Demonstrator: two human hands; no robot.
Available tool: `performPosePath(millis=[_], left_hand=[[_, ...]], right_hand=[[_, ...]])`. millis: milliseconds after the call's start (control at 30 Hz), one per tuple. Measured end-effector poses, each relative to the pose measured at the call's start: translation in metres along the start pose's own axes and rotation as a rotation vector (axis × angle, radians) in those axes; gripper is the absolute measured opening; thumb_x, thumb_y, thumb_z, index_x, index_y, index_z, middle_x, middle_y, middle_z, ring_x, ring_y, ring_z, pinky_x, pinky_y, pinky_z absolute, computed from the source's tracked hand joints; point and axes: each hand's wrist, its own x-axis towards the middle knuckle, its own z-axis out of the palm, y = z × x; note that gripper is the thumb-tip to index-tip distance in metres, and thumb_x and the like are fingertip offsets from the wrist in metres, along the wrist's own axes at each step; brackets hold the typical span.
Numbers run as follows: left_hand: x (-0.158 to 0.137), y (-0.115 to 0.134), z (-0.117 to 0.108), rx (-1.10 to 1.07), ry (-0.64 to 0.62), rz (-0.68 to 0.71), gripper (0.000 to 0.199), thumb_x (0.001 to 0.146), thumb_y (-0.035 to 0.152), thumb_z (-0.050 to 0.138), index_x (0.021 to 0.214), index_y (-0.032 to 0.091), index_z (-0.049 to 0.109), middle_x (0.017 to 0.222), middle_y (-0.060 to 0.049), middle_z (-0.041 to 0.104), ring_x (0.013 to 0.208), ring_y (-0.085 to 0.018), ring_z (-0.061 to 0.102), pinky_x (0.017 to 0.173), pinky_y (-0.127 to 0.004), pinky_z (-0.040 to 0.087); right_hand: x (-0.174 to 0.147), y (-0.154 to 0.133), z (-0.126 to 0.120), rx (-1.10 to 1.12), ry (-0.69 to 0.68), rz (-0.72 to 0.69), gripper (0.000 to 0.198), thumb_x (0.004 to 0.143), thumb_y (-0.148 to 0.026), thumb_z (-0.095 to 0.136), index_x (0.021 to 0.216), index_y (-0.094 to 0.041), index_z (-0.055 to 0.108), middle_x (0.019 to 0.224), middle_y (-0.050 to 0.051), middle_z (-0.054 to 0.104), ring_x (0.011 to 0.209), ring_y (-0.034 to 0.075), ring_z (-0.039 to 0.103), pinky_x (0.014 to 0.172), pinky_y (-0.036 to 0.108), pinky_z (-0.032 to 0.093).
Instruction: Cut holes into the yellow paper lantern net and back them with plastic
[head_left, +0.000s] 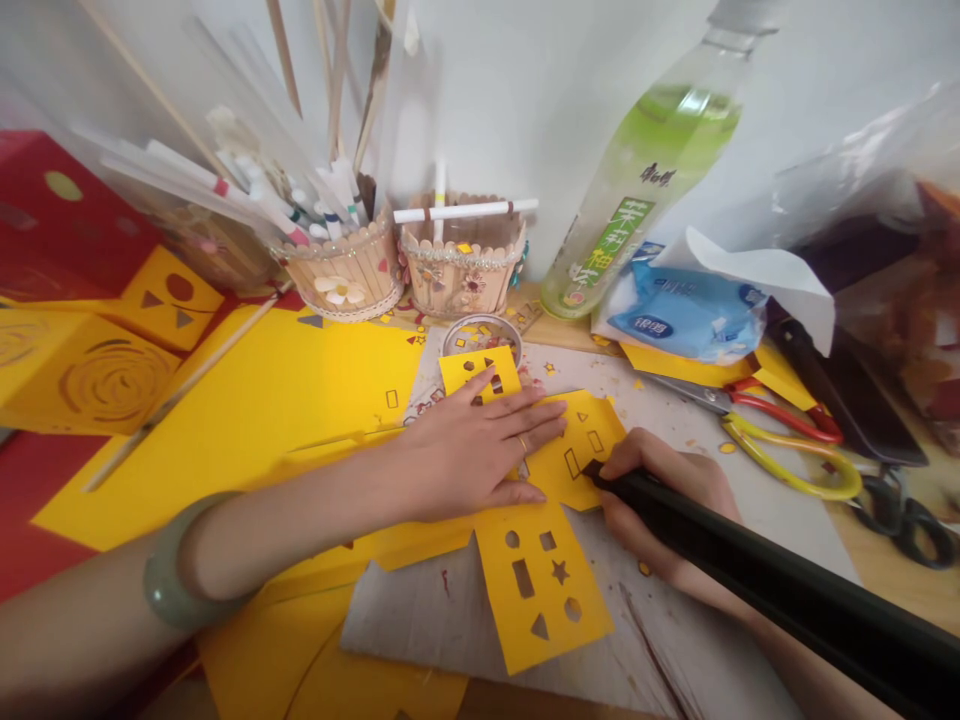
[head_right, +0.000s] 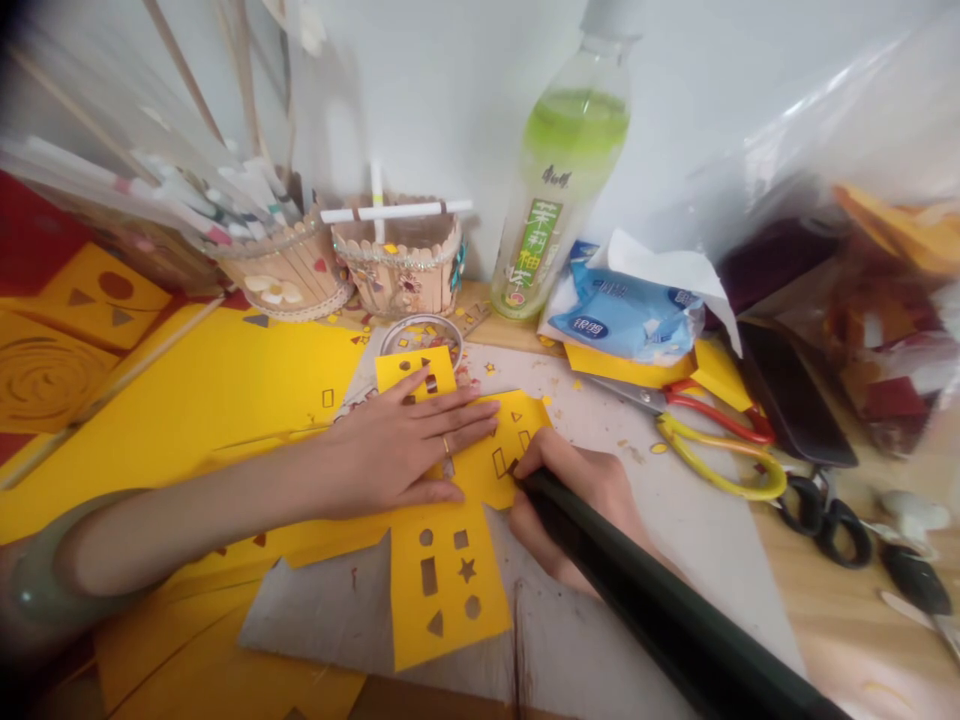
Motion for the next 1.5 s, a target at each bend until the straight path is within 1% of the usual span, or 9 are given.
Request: performPosePath(millis=[233, 400, 500, 700, 833, 967, 1133, 1367, 1500], left_hand=[[-0.001, -0.001, 0.001, 0.003, 0.022, 0.012, 0.064, 0.091, 0.057, 0.025, 0.141, 0.017, 0.025, 0.149, -0.003, 0.02, 0.138, -0.02, 0.013, 0.111, -0.045, 0.006], [-0.004, 0.006, -0.005, 0.058, 0.121, -0.131, 0.072, 0.082, 0.063, 0.04, 0.136, 0.015, 0.035, 0.145, -0.019, 0.028, 0.135, -0.033, 0.021, 0.105, -0.055, 0.017], [-0.005, 0.011, -0.009, 0.09, 0.115, -0.118, 0.069, 0.081, 0.057, 0.051, 0.132, 0.012, 0.041, 0.139, -0.021, 0.038, 0.13, -0.033, 0.031, 0.104, -0.056, 0.019], [-0.008, 0.009, -0.019, 0.058, 0.115, 0.116, 0.047, 0.084, 0.024, 0.057, 0.128, 0.019, 0.044, 0.137, -0.005, 0.045, 0.134, -0.029, 0.024, 0.107, -0.057, 0.012], [-0.011, 0.017, -0.021, 0.077, 0.14, 0.142, 0.046, 0.077, 0.007, 0.054, 0.121, 0.02, 0.051, 0.136, -0.004, 0.047, 0.134, -0.029, 0.024, 0.106, -0.054, 0.018], [-0.016, 0.034, -0.003, 0.088, 0.205, -0.045, 0.031, 0.088, 0.027, 0.049, 0.116, 0.016, 0.055, 0.129, -0.01, 0.053, 0.126, -0.03, 0.038, 0.099, -0.051, 0.03], [-0.015, 0.032, 0.009, 0.061, 0.133, -0.116, 0.064, 0.086, 0.059, 0.036, 0.133, 0.015, 0.04, 0.141, -0.012, 0.039, 0.131, -0.028, 0.032, 0.103, -0.055, 0.024], [-0.02, -0.002, -0.014, -0.033, 0.025, 0.068, 0.039, 0.09, 0.03, 0.048, 0.129, 0.034, 0.044, 0.146, -0.003, 0.031, 0.137, -0.025, 0.02, 0.105, -0.057, 0.017], [-0.028, -0.007, -0.027, -0.136, -0.017, 0.173, 0.038, 0.091, 0.014, 0.04, 0.123, 0.032, 0.05, 0.143, 0.0, 0.037, 0.134, -0.019, 0.028, 0.107, -0.048, 0.02]], right_hand=[[0.0, 0.002, -0.001, 0.021, 0.005, -0.019, 0.011, 0.072, -0.015, 0.052, 0.074, -0.023, 0.045, 0.053, -0.007, 0.05, 0.041, 0.006, 0.044, 0.042, 0.019, 0.034], [-0.002, 0.003, -0.012, 0.065, 0.212, 0.048, 0.01, 0.077, -0.019, 0.056, 0.08, -0.025, 0.048, 0.064, -0.004, 0.057, 0.051, 0.01, 0.052, 0.047, 0.02, 0.041], [-0.002, 0.007, -0.018, 0.09, 0.28, 0.079, 0.011, 0.077, -0.021, 0.058, 0.082, -0.025, 0.05, 0.067, -0.004, 0.056, 0.054, 0.011, 0.052, 0.049, 0.02, 0.041], [0.0, 0.002, -0.019, 0.193, 0.176, 0.097, 0.01, 0.078, -0.021, 0.057, 0.084, -0.024, 0.05, 0.077, -0.002, 0.061, 0.063, 0.011, 0.056, 0.055, 0.02, 0.044], [0.001, -0.005, -0.018, 0.258, 0.028, 0.094, 0.008, 0.078, -0.02, 0.053, 0.083, -0.023, 0.048, 0.065, -0.003, 0.058, 0.053, 0.01, 0.051, 0.048, 0.02, 0.04], [0.004, -0.004, -0.019, 0.293, -0.175, 0.107, 0.009, 0.071, -0.016, 0.054, 0.077, -0.021, 0.049, 0.071, -0.002, 0.061, 0.06, 0.011, 0.054, 0.054, 0.021, 0.042], [0.006, -0.002, -0.022, 0.525, -0.308, 0.202, 0.006, 0.072, -0.022, 0.055, 0.075, -0.019, 0.05, 0.069, -0.001, 0.059, 0.061, 0.012, 0.053, 0.053, 0.021, 0.041], [0.003, -0.005, -0.023, 0.287, -0.068, 0.094, 0.008, 0.078, -0.026, 0.059, 0.081, -0.023, 0.052, 0.073, -0.003, 0.058, 0.064, 0.011, 0.054, 0.056, 0.019, 0.042], [0.008, -0.01, -0.013, 0.264, -0.164, 0.037, 0.003, 0.079, -0.022, 0.056, 0.081, -0.022, 0.053, 0.071, -0.002, 0.06, 0.061, 0.01, 0.055, 0.054, 0.019, 0.044]])
